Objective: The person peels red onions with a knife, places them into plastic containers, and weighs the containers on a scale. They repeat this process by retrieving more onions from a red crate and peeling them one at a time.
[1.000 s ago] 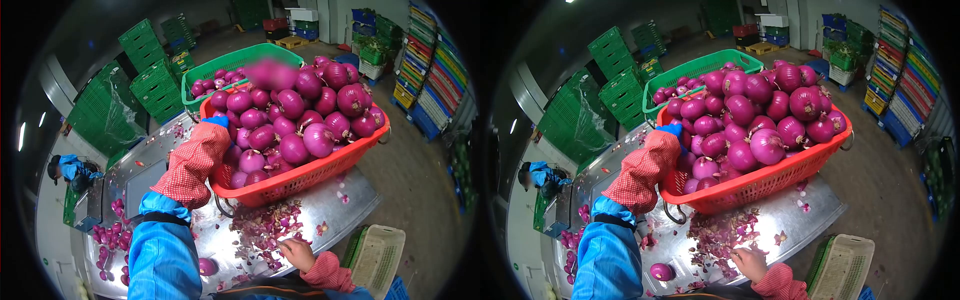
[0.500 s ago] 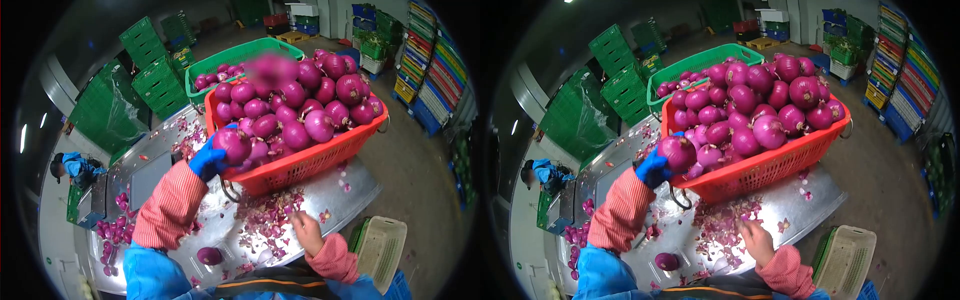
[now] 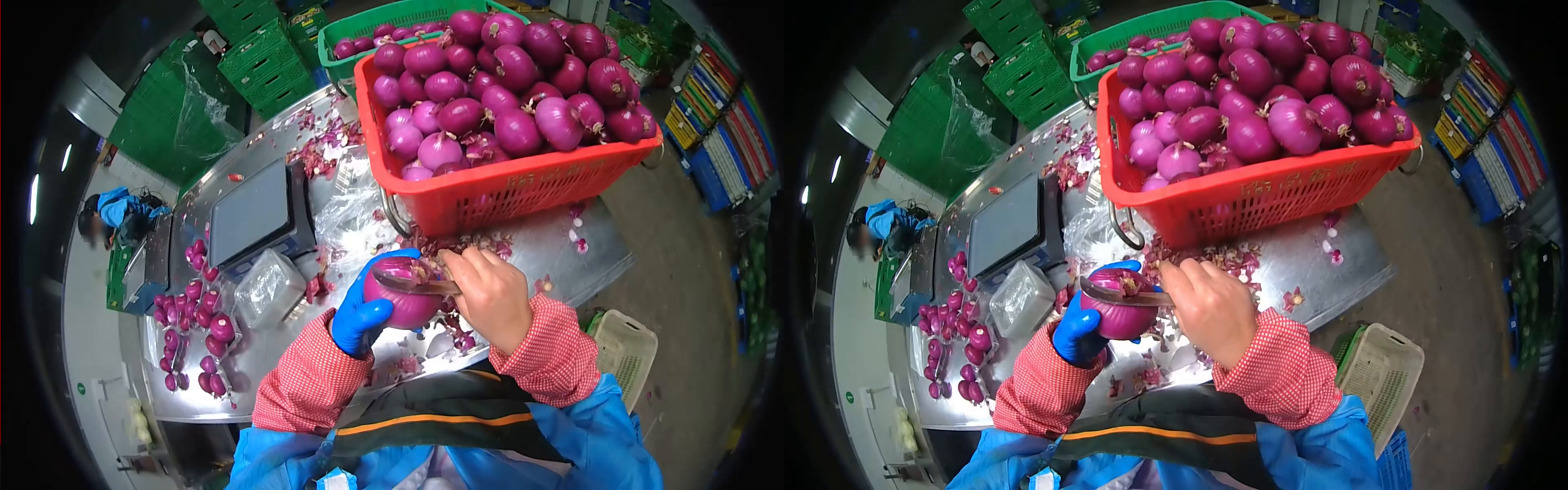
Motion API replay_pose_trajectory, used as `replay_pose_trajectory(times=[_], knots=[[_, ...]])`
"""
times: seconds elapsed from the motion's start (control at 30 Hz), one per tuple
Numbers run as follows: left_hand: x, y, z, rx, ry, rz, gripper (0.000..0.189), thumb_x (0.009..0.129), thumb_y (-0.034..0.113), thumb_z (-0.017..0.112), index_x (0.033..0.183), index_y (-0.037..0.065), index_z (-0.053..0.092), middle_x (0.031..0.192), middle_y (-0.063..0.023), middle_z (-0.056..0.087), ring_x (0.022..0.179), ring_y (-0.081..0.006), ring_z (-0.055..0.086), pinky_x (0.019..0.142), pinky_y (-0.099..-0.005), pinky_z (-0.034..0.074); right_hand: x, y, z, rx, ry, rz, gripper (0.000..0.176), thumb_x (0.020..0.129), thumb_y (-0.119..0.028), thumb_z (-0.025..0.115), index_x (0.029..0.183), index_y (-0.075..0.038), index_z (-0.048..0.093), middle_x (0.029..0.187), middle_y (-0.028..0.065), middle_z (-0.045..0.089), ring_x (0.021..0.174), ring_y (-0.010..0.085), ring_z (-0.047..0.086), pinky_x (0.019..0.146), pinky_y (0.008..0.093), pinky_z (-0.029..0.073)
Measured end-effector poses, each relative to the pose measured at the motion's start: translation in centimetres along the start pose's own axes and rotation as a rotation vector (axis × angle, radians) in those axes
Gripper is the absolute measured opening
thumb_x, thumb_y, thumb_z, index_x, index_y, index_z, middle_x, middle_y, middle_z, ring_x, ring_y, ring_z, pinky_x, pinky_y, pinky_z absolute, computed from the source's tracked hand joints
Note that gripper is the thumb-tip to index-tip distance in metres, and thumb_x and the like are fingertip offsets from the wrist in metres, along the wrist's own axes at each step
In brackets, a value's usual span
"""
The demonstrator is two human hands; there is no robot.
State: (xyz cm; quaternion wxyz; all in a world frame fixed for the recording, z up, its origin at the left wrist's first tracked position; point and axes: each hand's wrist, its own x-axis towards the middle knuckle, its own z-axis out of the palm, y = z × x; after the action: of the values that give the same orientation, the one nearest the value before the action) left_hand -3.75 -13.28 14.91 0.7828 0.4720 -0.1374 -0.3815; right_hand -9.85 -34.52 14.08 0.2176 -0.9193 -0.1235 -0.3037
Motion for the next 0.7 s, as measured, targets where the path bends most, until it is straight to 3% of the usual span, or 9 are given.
replay_pose_trajectory(times=[0.07,0.17,0.23,0.4,0.5,0.6,0.7], knots=[[-0.8,-0.7,0.1,0.03,0.038,0.005,0.091,0.072,0.042,0.08,0.143,0.001,0.039,0.129,-0.0157,0.057,0.111,-0.0275,0.063,0.076,-0.038,0.061,-0.6,0.1,0.9,0.02,0.005,-0.005,0.03,0.075,-0.004,0.065,0.105,-0.003,0.064,0.078,0.0065,0.056,0.072,0.0223,0.061,0.061,0.033,0.052],[-1.6,-1.6,-0.8,-0.007,-0.001,-0.021,0.092,0.071,0.043,0.079,0.142,0.0,0.039,0.127,-0.0168,0.058,0.113,-0.0283,0.063,0.085,-0.0401,0.058,-2.8,2.5,3.1,-0.004,-0.029,0.084,0.029,0.076,-0.004,0.065,0.105,-0.005,0.063,0.081,0.0067,0.06,0.072,0.0248,0.063,0.061,0.0356,0.052],[-2.5,-0.9,0.2,0.066,-0.037,0.146,0.093,0.071,0.042,0.08,0.141,-0.002,0.038,0.128,-0.0185,0.058,0.117,-0.0307,0.061,0.104,-0.0434,0.046,-5.5,6.1,4.6,-0.052,-0.007,0.211,0.028,0.078,-0.005,0.065,0.106,-0.006,0.063,0.083,0.0069,0.062,0.073,0.026,0.064,0.061,0.0371,0.052],[-0.9,-2.7,-1.6,0.347,0.121,0.26,0.092,0.07,0.026,0.084,0.144,0.002,0.035,0.137,-0.0133,0.048,0.123,-0.0236,0.054,0.103,-0.0391,0.046,-5.0,1.6,2.4,0.192,-0.03,0.289,0.031,0.081,-0.009,0.069,0.112,-0.01,0.064,0.083,0.0077,0.064,0.073,0.027,0.066,0.061,0.0371,0.053],[-0.7,-3.5,-0.2,0.529,0.203,0.323,0.095,0.067,0.015,0.085,0.145,0.003,0.032,0.134,-0.0143,0.049,0.12,-0.0239,0.055,0.102,-0.0369,0.047,-4.2,-0.1,1.4,0.169,-0.023,0.233,0.036,0.078,-0.002,0.067,0.113,-0.005,0.064,0.088,0.0109,0.065,0.076,0.0302,0.066,0.065,0.0384,0.053],[-0.2,-3.6,1.0,0.731,0.279,0.383,0.096,0.066,0.013,0.084,0.145,0.003,0.031,0.132,-0.0147,0.05,0.118,-0.024,0.056,0.101,-0.0366,0.047,-4.2,-0.9,1.6,0.062,-0.055,0.218,0.036,0.077,-0.007,0.068,0.113,-0.008,0.064,0.086,0.007,0.061,0.078,0.0253,0.066,0.064,0.0353,0.054],[-0.1,-3.9,1.7,0.702,0.319,0.405,0.096,0.065,0.012,0.084,0.145,0.003,0.032,0.131,-0.0145,0.05,0.117,-0.0237,0.056,0.1,-0.0367,0.048,-4.2,-0.6,2.1,0.054,-0.021,0.265,0.033,0.079,-0.008,0.067,0.112,-0.009,0.065,0.085,0.0082,0.061,0.076,0.0264,0.066,0.064,0.0354,0.055]])
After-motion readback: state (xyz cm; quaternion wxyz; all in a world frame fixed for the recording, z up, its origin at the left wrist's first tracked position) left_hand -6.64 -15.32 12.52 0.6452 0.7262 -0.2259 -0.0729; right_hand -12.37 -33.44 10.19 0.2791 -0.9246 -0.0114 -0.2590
